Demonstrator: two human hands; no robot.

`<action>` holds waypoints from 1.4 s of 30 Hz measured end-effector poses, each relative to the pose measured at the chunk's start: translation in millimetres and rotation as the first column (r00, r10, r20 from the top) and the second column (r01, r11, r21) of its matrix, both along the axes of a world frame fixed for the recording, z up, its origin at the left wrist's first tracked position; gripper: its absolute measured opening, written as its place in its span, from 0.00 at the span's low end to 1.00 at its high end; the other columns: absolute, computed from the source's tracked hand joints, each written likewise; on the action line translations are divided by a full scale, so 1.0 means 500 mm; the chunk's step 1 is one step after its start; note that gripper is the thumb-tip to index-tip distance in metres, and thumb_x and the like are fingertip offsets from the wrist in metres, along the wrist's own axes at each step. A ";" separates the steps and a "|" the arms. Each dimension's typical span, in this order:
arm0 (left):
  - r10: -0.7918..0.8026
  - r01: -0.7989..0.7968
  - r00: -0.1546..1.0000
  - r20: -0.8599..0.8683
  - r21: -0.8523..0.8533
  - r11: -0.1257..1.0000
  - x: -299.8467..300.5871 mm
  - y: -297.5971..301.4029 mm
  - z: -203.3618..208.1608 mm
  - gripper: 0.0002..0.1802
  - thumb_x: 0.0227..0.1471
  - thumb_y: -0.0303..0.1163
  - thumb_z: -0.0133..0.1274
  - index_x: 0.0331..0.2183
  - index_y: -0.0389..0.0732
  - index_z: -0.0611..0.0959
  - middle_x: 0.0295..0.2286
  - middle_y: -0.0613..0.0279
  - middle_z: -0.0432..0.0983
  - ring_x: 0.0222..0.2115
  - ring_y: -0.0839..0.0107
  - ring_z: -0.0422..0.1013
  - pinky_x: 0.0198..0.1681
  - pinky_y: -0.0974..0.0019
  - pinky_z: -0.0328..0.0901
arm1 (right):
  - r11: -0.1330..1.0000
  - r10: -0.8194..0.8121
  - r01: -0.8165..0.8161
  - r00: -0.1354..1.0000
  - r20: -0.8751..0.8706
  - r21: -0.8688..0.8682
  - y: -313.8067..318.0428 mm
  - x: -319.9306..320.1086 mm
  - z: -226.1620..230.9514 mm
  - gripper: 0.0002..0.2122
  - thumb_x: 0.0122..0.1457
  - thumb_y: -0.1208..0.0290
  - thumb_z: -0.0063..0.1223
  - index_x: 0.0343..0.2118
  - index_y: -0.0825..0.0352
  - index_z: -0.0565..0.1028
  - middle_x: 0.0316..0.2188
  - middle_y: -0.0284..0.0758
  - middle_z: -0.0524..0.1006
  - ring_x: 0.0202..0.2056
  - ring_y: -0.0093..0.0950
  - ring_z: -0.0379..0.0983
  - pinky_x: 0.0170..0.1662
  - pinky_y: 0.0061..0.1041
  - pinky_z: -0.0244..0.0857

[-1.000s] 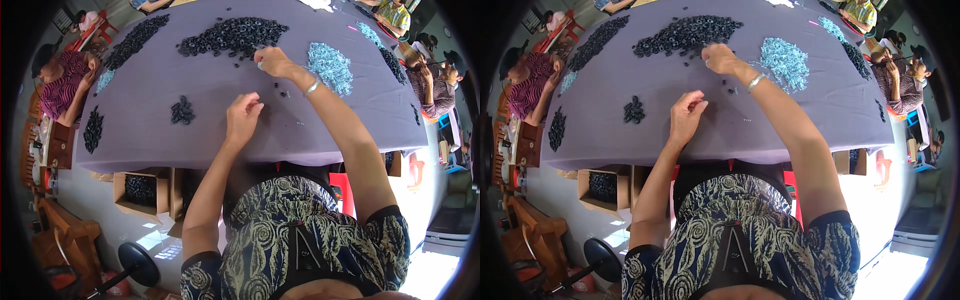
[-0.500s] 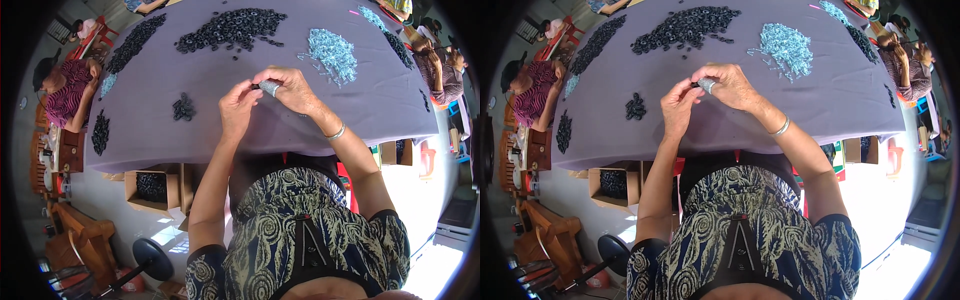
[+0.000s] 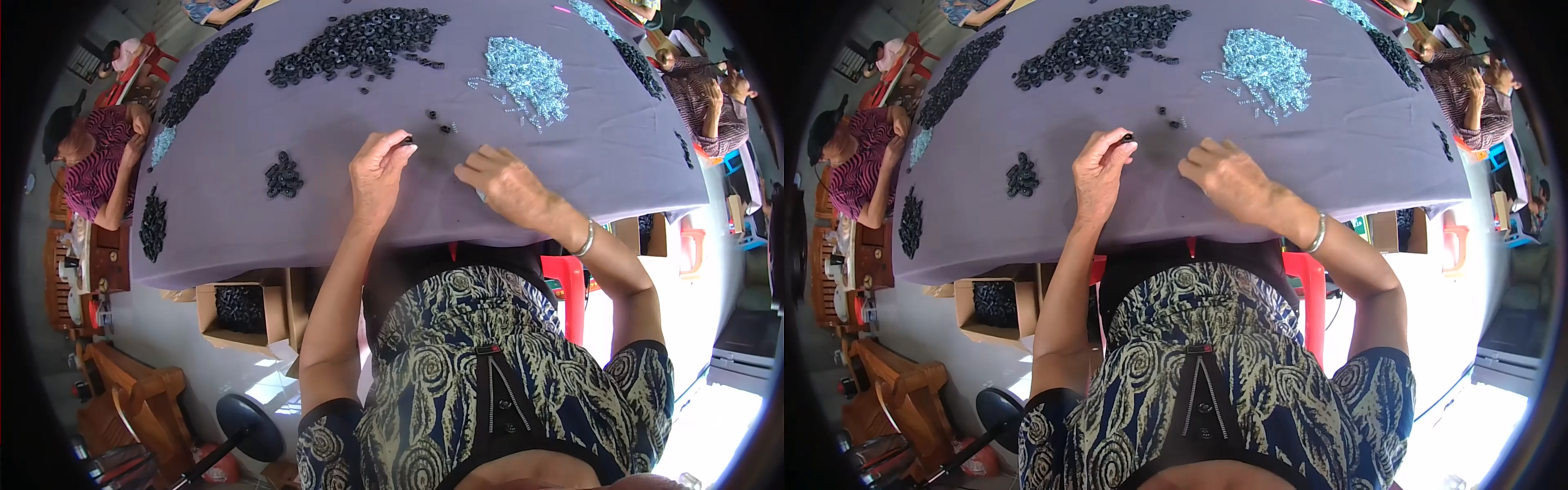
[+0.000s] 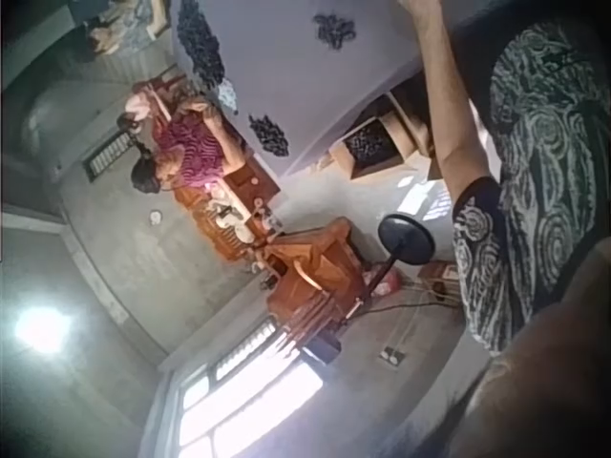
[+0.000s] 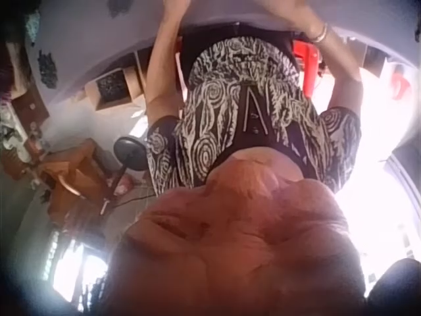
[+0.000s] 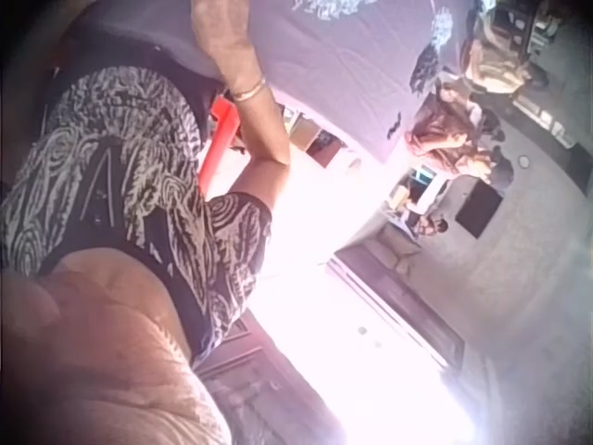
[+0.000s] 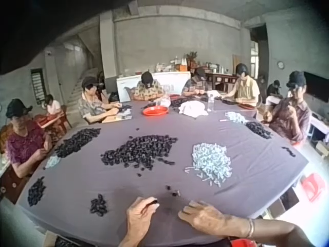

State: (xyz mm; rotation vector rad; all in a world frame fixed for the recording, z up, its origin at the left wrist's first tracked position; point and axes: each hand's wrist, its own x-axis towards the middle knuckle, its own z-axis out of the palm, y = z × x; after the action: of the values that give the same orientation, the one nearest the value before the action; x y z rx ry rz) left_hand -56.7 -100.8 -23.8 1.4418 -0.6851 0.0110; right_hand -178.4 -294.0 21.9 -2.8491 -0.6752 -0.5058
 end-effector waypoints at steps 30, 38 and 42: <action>0.243 -0.236 0.963 -0.114 0.072 0.969 0.013 0.007 -0.016 0.09 0.49 0.23 0.57 0.36 0.33 0.82 0.28 0.64 0.75 0.26 0.79 0.72 0.27 0.74 0.68 | 0.621 -0.137 0.226 0.974 -0.180 0.750 -0.016 0.186 -0.016 0.09 0.53 0.83 0.52 0.37 0.66 0.78 0.33 0.36 0.79 0.33 0.26 0.76 0.39 0.24 0.70; 0.251 -0.246 0.923 -0.291 0.055 0.968 0.042 0.026 -0.014 0.10 0.52 0.25 0.57 0.38 0.35 0.81 0.30 0.65 0.76 0.27 0.78 0.73 0.25 0.75 0.67 | 0.919 0.086 -0.009 0.980 -0.177 0.394 0.025 0.191 0.003 0.08 0.53 0.80 0.54 0.37 0.68 0.76 0.30 0.37 0.76 0.33 0.36 0.73 0.37 0.31 0.68; 0.214 -0.212 0.947 -0.240 0.036 0.977 0.043 0.028 -0.021 0.09 0.51 0.25 0.57 0.38 0.36 0.82 0.31 0.65 0.76 0.28 0.78 0.74 0.26 0.76 0.68 | 0.985 0.144 -0.148 0.989 0.044 0.084 0.089 0.188 -0.021 0.07 0.43 0.83 0.54 0.28 0.68 0.74 0.29 0.36 0.73 0.36 0.36 0.71 0.43 0.32 0.67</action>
State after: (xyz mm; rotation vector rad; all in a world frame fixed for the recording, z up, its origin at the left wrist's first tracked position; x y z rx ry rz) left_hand -35.1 -86.9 -34.5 1.4912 -0.3273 -0.0001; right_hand -84.3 -249.4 11.3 -2.6900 -0.8394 -0.5519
